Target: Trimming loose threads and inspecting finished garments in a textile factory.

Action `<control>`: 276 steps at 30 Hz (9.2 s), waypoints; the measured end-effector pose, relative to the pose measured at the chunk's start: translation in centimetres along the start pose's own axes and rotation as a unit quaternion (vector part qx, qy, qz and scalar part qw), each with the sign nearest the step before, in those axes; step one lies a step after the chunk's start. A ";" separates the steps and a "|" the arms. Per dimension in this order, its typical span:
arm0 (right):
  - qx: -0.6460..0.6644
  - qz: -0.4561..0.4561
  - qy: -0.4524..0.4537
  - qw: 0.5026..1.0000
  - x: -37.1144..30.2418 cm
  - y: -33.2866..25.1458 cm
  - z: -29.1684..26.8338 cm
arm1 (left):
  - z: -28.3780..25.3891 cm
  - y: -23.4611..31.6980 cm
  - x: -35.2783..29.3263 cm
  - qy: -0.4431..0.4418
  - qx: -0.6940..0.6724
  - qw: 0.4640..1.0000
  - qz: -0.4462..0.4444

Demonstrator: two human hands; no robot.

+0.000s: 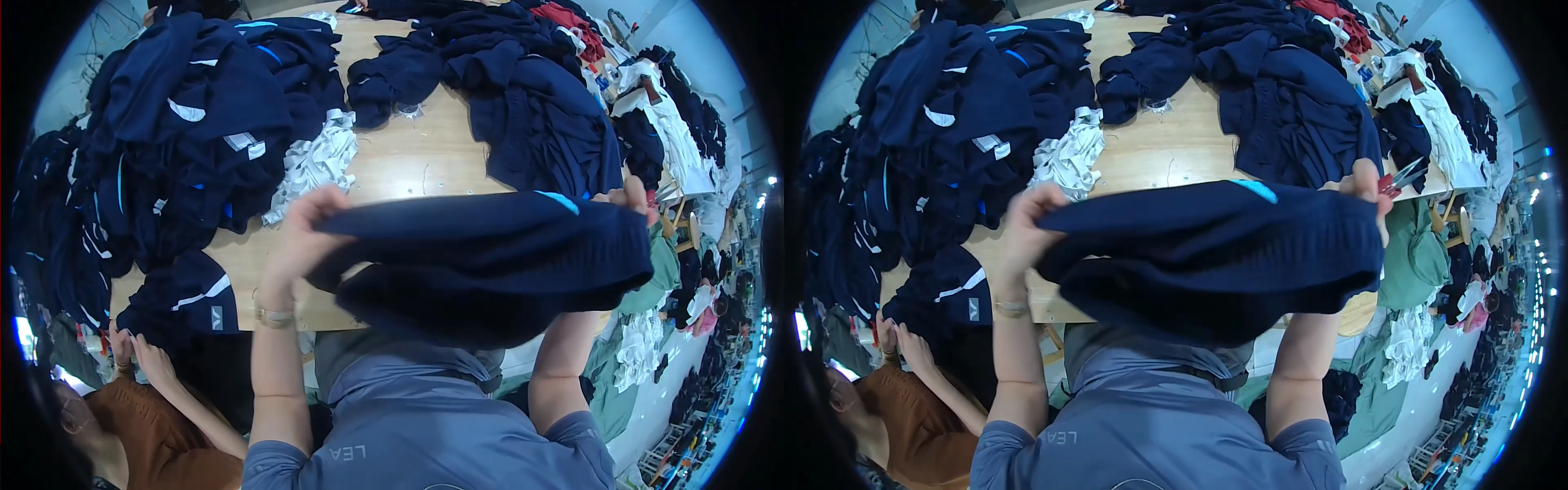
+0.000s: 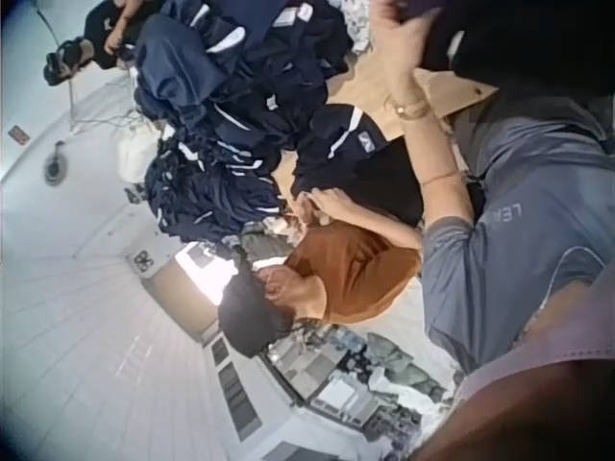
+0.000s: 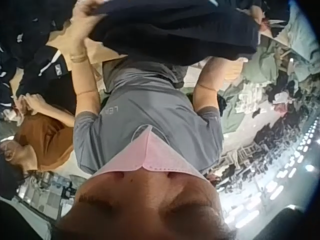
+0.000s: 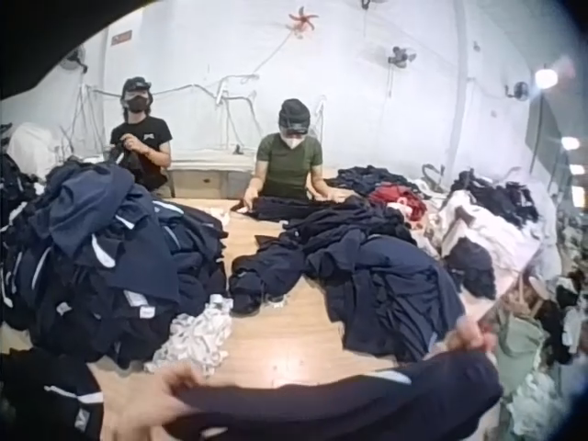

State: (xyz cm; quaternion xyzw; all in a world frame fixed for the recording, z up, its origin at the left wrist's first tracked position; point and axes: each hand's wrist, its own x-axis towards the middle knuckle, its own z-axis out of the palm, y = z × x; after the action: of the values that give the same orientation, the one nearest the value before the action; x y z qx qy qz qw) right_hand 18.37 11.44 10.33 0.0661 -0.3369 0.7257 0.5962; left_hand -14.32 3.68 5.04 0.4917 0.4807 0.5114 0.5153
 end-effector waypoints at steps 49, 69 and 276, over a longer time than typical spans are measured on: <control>-0.809 0.332 -0.172 0.454 -12.9 10.6 -4.9 | 7.8 -10.9 -9.3 -0.036 -0.359 0.795 -0.489; -0.726 0.081 0.072 0.680 -7.5 12.5 1.1 | 11.5 -5.9 -3.8 0.026 -0.517 0.850 -0.093; -0.695 0.054 0.075 0.713 -9.1 11.0 -0.6 | 12.0 -3.3 -4.0 0.175 -0.328 0.928 -0.002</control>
State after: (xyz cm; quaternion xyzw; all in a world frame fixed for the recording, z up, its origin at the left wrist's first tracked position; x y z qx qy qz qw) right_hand 11.12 3.66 0.88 -0.4393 -0.7036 0.3211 0.4570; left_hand -2.23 -0.45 2.33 0.1972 0.3701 0.7173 0.5564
